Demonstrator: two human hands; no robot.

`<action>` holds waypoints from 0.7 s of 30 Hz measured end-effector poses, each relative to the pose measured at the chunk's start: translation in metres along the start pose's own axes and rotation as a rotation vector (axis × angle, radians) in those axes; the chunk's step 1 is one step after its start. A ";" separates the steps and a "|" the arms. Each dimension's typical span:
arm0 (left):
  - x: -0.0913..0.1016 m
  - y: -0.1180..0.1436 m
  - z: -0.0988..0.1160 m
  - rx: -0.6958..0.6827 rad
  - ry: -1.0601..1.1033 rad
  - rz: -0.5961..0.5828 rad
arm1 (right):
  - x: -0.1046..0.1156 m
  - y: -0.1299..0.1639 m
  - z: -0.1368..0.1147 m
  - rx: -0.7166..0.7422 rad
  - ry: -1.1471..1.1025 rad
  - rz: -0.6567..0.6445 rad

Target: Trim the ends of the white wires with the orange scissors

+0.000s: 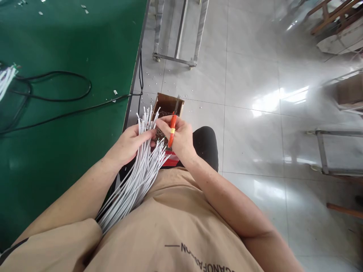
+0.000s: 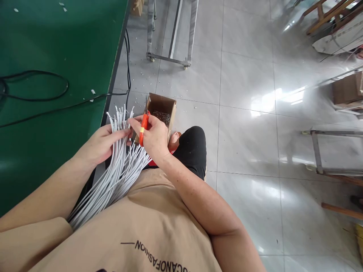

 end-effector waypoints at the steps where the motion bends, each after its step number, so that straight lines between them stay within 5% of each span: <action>1: 0.000 0.000 0.000 0.003 -0.013 0.011 | -0.001 -0.001 -0.001 -0.005 0.028 -0.011; 11: 0.002 -0.001 0.005 -0.029 0.070 -0.020 | 0.003 -0.005 -0.001 -0.202 -0.106 -0.046; 16: 0.000 -0.002 0.002 -0.079 0.038 0.037 | 0.005 -0.008 -0.006 -0.210 -0.132 -0.156; 21: -0.002 0.001 0.003 -0.049 0.151 0.014 | 0.019 -0.007 -0.004 -0.188 -0.034 -0.125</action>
Point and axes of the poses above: each hand's wrist, its own y-axis away from the middle knuckle, its own x-axis out of the back of the hand, z = x × y, the point moved 1 cm from there along -y, towards the middle knuckle, and after that the axes turned 11 degrees about x, right-handed, at the moved point
